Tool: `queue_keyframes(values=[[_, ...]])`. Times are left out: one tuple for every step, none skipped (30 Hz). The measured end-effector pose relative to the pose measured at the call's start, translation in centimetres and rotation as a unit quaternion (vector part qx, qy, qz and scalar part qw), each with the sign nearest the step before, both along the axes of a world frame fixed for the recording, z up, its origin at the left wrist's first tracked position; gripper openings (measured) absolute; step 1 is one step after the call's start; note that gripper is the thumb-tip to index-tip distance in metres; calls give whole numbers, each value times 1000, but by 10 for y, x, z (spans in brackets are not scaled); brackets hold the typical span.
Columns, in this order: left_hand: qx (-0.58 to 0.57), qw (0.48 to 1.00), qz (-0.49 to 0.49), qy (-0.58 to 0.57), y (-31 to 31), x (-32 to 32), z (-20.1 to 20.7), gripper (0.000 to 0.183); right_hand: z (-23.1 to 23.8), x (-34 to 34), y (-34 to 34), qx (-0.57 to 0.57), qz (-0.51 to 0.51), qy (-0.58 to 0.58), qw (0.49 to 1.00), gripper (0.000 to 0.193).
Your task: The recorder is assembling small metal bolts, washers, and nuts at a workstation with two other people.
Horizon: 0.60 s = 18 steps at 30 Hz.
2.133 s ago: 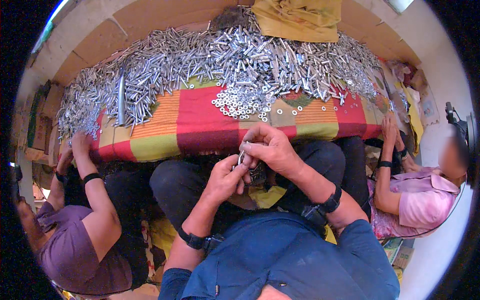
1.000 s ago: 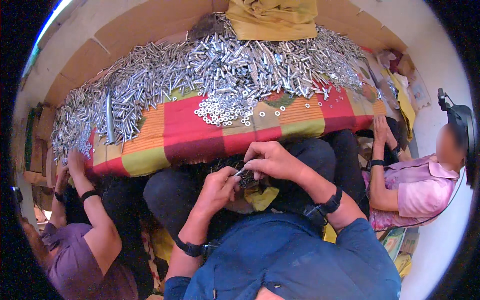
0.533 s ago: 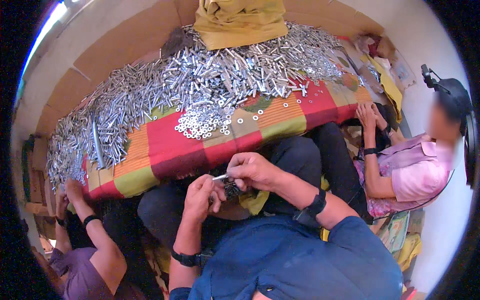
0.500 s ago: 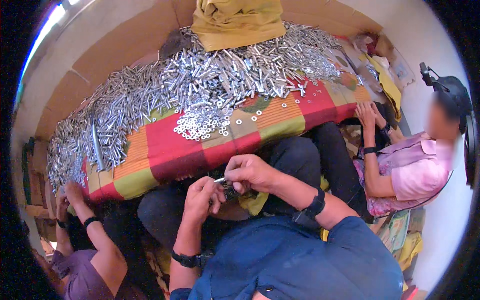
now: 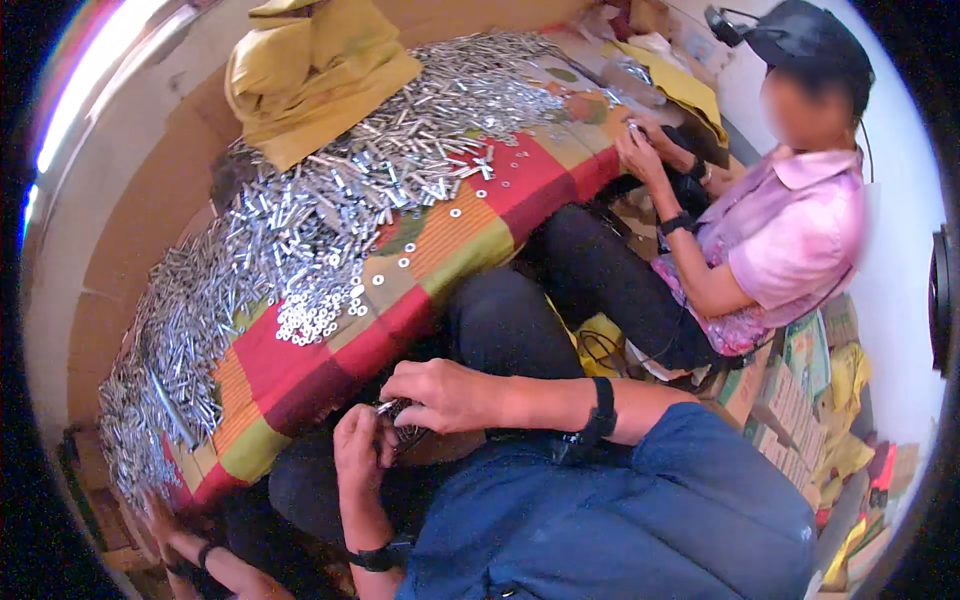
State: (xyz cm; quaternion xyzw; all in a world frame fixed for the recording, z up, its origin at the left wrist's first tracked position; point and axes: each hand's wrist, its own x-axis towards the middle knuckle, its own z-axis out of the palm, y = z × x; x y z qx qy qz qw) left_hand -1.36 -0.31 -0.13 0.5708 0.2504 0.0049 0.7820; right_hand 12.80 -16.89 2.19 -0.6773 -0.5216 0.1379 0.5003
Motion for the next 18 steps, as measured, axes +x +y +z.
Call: queue_keyframes(values=[[1, 1000, -8, 2, 1, 0, -1, 36, 6, 2, -10, 1, -8, 2, 1000, 17], [13, 1000, 18, 3, 3, -1, -5, 35, 11, 8, -25, 10, -6, -33, 999, 19], [24, 999, 44, 5, 6, -2, -9, 34, 16, 15, -42, 17, -4, -68, 998, 21], [-6, 998, 49, -24, 9, -3, -12, 32, 23, 26, -62, 16, -47, -67, 996, 20], [5, 995, 103, 10, 11, -6, -17, 33, 29, 40, -83, 15, -86, -66, 994, 18], [8, 995, 99, -1, 11, -7, -14, 33, 33, 55, -106, -9, -135, -87, 987, 18], [13, 995, 99, -13, 11, -9, -9, 33, 36, 70, -128, -30, -179, -107, 977, 17], [14, 995, 93, -10, 12, -10, -9, 33, 43, 81, -151, -62, -207, -90, 972, 17], [-11, 994, 107, -13, 13, -7, -14, 33, 46, 90, -176, -97, -240, -73, 963, 17], [-31, 990, 134, -16, 13, -12, -11, 33, 49, 99, -194, -128, -239, -55, 961, 18], [-29, 991, 130, -12, 11, -13, -8, 33, 46, 104, -211, -160, -241, -35, 956, 19], [-29, 987, 158, -5, 9, -14, -3, 32, 41, 110, -226, -186, -239, -51, 952, 20], [-36, 984, 176, 0, 7, -9, -4, 32, 39, 111, -245, -218, -245, -69, 942, 22], [-63, 983, 171, -8, 9, -9, -6, 30, 38, 110, -254, -252, -257, -46, 932, 22], [-61, 984, 169, -7, 8, -9, -6, 30, 31, 109, -264, -251, -260, -43, 931, 22], [-59, 981, 185, -14, 4, -4, -3, 30, 16, 109, -276, -269, -263, -74, 924, 20], [-57, 977, 204, -22, 1, -3, -1, 29, 2, 109, -286, -286, -264, -106, 915, 19], [-55, 978, 201, -21, 0, -4, -2, 29, -11, 107, -296, -311, -269, -135, 901, 17]])
